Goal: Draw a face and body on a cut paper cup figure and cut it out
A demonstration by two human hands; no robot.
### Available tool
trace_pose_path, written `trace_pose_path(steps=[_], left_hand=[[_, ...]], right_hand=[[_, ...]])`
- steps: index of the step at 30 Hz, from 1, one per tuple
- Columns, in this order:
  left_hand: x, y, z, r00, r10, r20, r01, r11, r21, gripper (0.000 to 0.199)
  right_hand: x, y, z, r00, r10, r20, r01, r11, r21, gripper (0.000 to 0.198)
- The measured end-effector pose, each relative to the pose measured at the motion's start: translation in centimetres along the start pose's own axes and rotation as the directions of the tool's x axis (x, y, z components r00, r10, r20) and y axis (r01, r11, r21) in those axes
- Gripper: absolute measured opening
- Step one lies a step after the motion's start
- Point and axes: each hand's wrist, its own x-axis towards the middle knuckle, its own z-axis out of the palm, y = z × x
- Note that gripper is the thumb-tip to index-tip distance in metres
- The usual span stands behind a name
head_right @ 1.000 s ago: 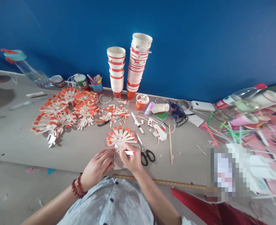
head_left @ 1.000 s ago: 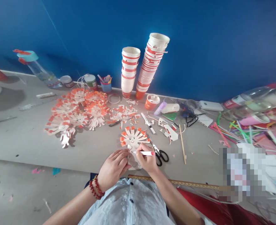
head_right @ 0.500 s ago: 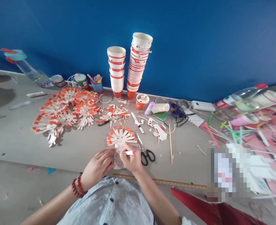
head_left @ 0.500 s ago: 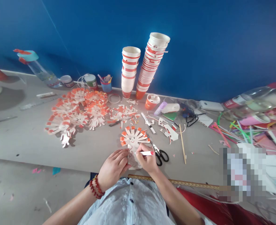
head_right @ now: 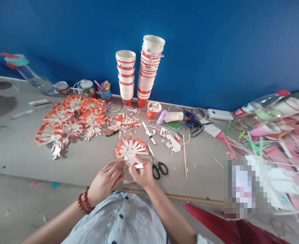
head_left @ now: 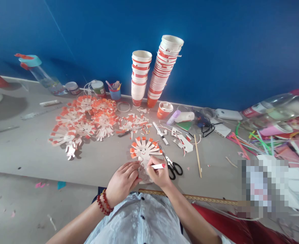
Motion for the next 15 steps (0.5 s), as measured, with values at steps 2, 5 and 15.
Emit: trace_pose_path(steps=[2, 5, 15], left_hand=[[-0.02, 0.04, -0.03, 1.0, -0.001, 0.002, 0.001, 1.0, 0.005, 0.011], [-0.05, 0.07, -0.05, 1.0, -0.003, 0.002, 0.003, 1.0, 0.008, 0.012], [-0.1, 0.02, 0.03, 1.0, -0.013, 0.012, 0.013, 1.0, -0.008, 0.012]], right_hand=[[0.0, -0.01, -0.02, 1.0, -0.006, 0.01, 0.006, 1.0, 0.002, 0.019], [-0.04, 0.0, -0.04, 0.999, -0.02, 0.027, 0.02, 1.0, 0.004, 0.02], [-0.12, -0.05, -0.01, 0.998, -0.026, 0.054, 0.026, 1.0, 0.003, 0.019]])
